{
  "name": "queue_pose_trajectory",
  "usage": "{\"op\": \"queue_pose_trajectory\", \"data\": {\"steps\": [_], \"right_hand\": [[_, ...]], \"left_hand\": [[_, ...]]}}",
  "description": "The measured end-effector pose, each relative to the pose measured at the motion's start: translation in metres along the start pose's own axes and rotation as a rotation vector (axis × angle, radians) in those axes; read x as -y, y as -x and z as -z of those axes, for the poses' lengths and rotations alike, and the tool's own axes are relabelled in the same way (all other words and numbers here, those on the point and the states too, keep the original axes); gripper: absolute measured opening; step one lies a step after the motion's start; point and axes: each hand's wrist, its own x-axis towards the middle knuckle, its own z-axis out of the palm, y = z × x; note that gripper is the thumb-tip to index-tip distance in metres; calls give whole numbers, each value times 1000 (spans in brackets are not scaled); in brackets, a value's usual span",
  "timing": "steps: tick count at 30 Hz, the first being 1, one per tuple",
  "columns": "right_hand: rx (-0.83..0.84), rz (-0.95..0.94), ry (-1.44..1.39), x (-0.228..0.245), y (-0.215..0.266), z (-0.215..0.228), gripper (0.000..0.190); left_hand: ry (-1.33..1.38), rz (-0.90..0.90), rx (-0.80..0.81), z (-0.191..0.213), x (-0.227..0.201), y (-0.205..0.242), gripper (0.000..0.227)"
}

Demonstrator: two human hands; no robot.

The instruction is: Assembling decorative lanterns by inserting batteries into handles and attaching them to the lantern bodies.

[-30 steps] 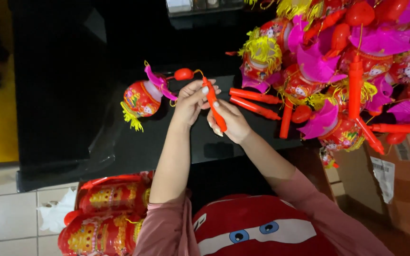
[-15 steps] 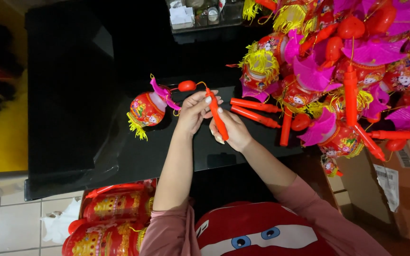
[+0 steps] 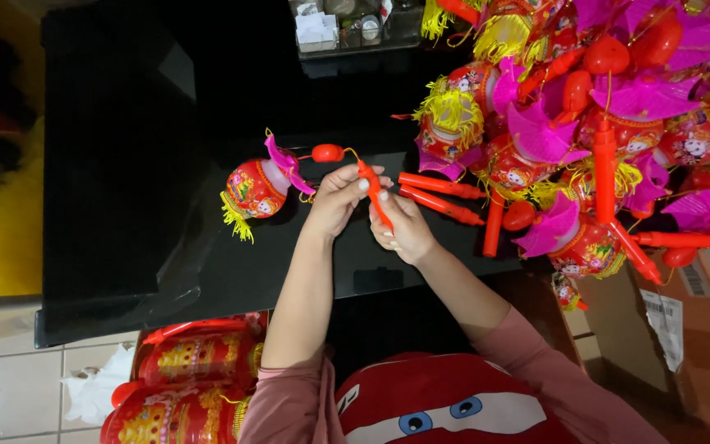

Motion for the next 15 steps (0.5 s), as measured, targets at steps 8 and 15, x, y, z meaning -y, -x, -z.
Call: {"op": "queue_pose_trajectory", "data": {"steps": [8, 15], "right_hand": [[4, 31, -138, 20, 3, -16, 38], [-11, 47, -109, -10, -1, 8, 40]], "left_hand": [[44, 9, 43, 24, 15, -7, 35], [-60, -46, 91, 32, 22, -10, 38]]}}
